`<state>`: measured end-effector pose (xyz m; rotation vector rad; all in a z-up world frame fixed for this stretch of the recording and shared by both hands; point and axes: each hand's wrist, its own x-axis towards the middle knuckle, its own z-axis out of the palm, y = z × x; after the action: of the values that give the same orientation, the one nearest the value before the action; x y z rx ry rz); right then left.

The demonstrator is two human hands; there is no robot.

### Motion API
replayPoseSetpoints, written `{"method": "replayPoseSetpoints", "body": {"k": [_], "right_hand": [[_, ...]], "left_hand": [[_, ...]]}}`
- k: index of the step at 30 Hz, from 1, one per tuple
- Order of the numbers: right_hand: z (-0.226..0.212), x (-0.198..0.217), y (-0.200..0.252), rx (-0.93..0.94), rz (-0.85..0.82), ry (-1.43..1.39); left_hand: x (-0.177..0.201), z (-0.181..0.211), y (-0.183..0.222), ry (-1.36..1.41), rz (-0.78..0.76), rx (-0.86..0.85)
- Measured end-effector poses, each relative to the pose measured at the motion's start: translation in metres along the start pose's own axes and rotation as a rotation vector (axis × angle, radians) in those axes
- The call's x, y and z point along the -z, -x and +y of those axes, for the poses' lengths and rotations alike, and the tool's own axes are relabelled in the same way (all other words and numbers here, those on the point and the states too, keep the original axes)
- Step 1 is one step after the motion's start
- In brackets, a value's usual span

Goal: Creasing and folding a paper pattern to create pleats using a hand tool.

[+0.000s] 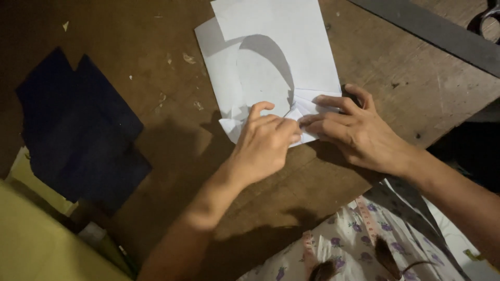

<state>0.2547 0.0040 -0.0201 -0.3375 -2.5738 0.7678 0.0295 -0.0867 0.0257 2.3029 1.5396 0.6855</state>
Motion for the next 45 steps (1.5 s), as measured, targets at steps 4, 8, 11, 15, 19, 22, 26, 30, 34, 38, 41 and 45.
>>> {"method": "replayPoseSetpoints", "body": {"k": [4, 8, 11, 15, 19, 22, 26, 30, 34, 38, 41, 45], "right_hand": [[0.0, -0.006, 0.0, -0.08, 0.032, -0.048], [0.0, -0.005, -0.003, -0.175, 0.049, -0.134], [0.006, -0.009, -0.001, -0.2, 0.056, -0.149], [0.01, -0.013, 0.002, -0.24, 0.037, -0.176], [0.006, -0.005, -0.001, -0.249, 0.001, -0.196], [-0.001, 0.002, -0.002, -0.152, 0.008, -0.141], [0.0, 0.0, 0.008, 0.021, -0.052, 0.069], [-0.001, 0.001, 0.009, 0.03, -0.056, 0.052], [0.001, -0.001, 0.012, 0.028, -0.059, 0.055], [0.004, -0.002, 0.014, 0.037, -0.094, 0.075], [0.003, 0.001, 0.013, 0.037, -0.087, 0.027], [0.003, 0.005, 0.01, 0.028, -0.056, 0.047]], "left_hand": [[-0.002, -0.018, -0.001, 0.169, -0.151, 0.222], [0.009, -0.021, -0.009, 0.258, -0.313, 0.504], [0.011, -0.024, -0.016, 0.278, -0.286, 0.446], [0.012, -0.026, -0.018, 0.291, -0.278, 0.405], [0.019, -0.013, -0.024, 0.308, -0.358, 0.486], [0.015, 0.011, -0.015, 0.112, -0.353, 0.334], [-0.017, 0.022, 0.021, -0.204, -0.177, 0.057], [0.002, 0.034, -0.004, 0.025, -0.224, 0.325], [0.018, 0.02, -0.039, -0.048, -0.366, 0.658], [0.002, 0.004, -0.055, -0.04, -0.54, 0.793], [-0.012, -0.005, -0.047, -0.005, -0.46, 0.764], [-0.008, 0.0, -0.048, 0.024, -0.514, 0.841]]}}
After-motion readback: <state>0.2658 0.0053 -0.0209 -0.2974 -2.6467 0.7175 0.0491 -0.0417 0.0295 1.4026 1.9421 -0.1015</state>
